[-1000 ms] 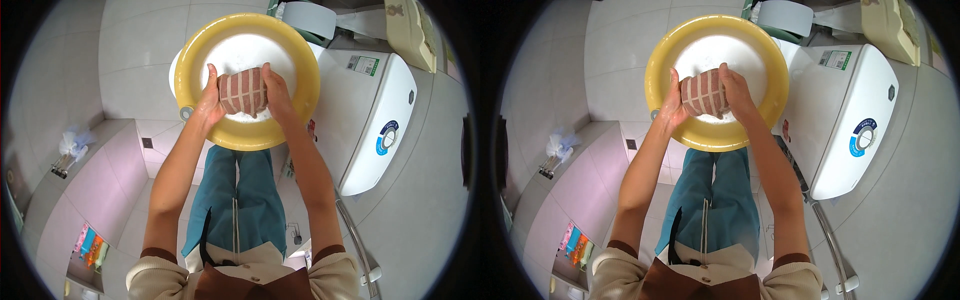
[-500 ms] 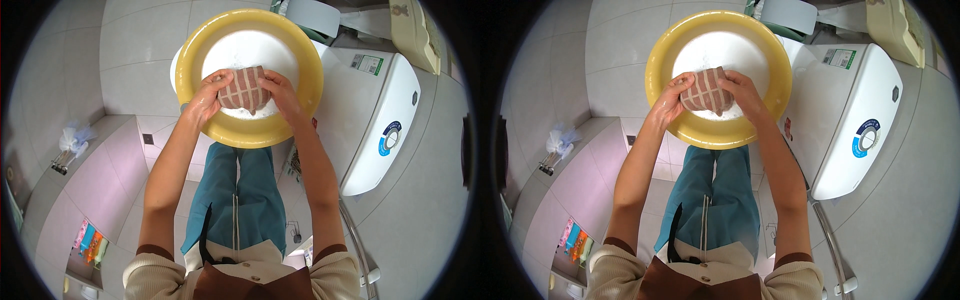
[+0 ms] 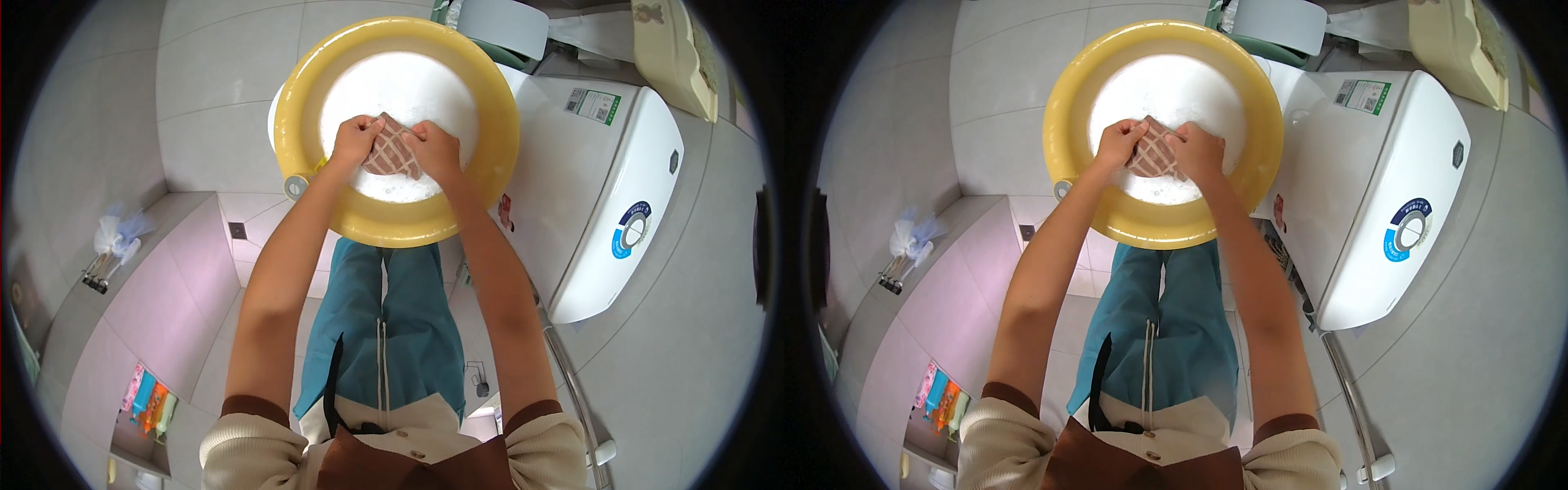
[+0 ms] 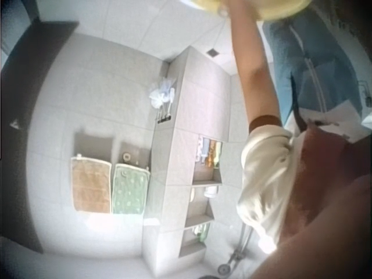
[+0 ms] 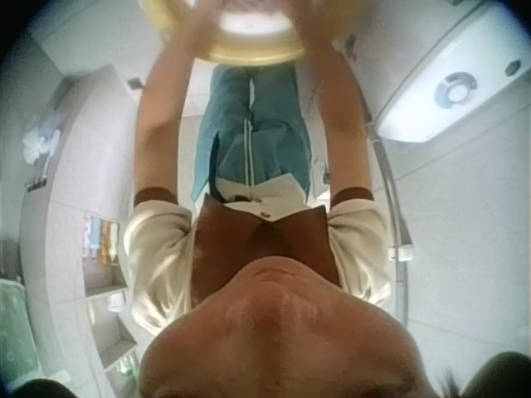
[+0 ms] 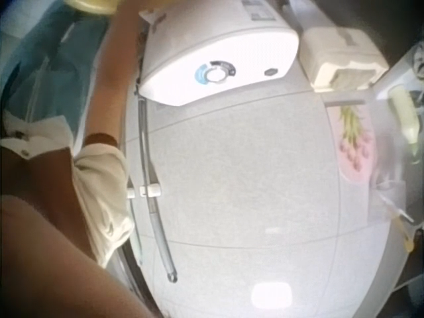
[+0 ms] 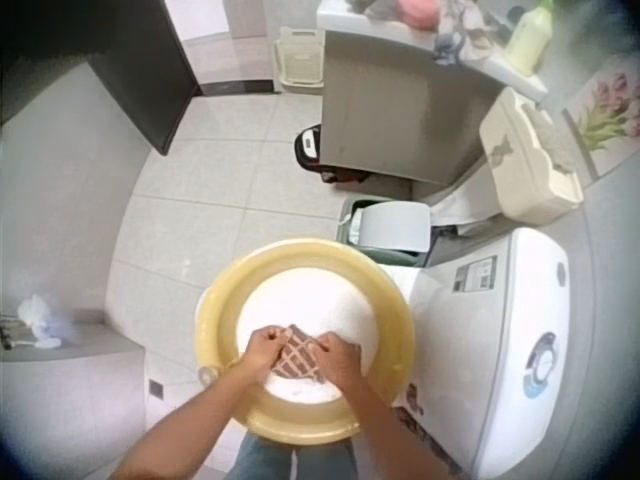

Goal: The person washes clothes in a washbasin by hand, scrubbing a pink cloth and then a striped brown cloth in soapy water.

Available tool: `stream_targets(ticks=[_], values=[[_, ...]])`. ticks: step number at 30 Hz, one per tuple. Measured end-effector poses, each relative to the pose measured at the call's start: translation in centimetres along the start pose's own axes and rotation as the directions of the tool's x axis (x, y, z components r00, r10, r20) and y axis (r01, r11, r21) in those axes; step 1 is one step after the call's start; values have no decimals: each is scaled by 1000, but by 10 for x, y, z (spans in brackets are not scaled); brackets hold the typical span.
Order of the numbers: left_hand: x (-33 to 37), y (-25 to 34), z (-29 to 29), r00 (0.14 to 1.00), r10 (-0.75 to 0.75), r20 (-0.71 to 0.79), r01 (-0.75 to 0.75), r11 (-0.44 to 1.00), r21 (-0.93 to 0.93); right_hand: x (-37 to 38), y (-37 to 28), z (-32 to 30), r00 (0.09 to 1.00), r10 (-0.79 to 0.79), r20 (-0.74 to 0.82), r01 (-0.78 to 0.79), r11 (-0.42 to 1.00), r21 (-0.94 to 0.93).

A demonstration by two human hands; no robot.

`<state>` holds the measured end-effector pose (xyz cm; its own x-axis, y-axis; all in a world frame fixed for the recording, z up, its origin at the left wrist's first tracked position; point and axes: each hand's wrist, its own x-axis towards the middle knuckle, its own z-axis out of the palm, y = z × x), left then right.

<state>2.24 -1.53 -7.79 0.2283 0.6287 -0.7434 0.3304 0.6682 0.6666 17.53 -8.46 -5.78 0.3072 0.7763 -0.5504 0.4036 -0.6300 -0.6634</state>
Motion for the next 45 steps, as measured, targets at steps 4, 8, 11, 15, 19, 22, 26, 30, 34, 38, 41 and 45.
stream_targets(ticks=[4,8,11,15,19,22,26,30,34,38,41,45], values=[[16,-4,16,968,192,-164,-70,829,555,9,1,13,984,7,-177,-75,922,-380],[11,7,26,966,139,-220,-55,936,348,6,4,15,970,-105,-218,49,968,-246],[-6,36,18,993,-16,-117,30,993,117,-16,-24,12,921,-240,-308,230,971,-68],[-25,42,21,994,-90,-66,57,919,-389,-36,-65,13,860,-421,-290,380,906,-189],[-62,56,53,986,-167,6,140,806,-575,-7,-63,-8,877,-354,-326,273,924,-269],[-68,74,46,953,-299,58,287,818,-499,-5,-60,-9,884,-324,-337,240,933,-268],[-50,53,20,986,-139,92,165,744,-648,-38,-90,10,837,-422,-348,379,906,-186],[-63,61,46,957,-289,38,251,750,-612,-14,-73,-6,900,-297,-319,233,946,-224],[-47,55,22,970,-228,86,228,727,-647,-24,-88,10,864,-360,-351,304,930,-207],[-67,63,32,949,-314,26,274,780,-563,-23,-88,-4,874,-372,-311,321,925,-204],[-65,65,27,944,-315,96,319,802,-505,-14,-85,-5,925,-237,-298,167,956,-242],[-60,61,21,954,-294,59,271,762,-588,-40,-96,13,866,-386,-318,342,921,-187]])
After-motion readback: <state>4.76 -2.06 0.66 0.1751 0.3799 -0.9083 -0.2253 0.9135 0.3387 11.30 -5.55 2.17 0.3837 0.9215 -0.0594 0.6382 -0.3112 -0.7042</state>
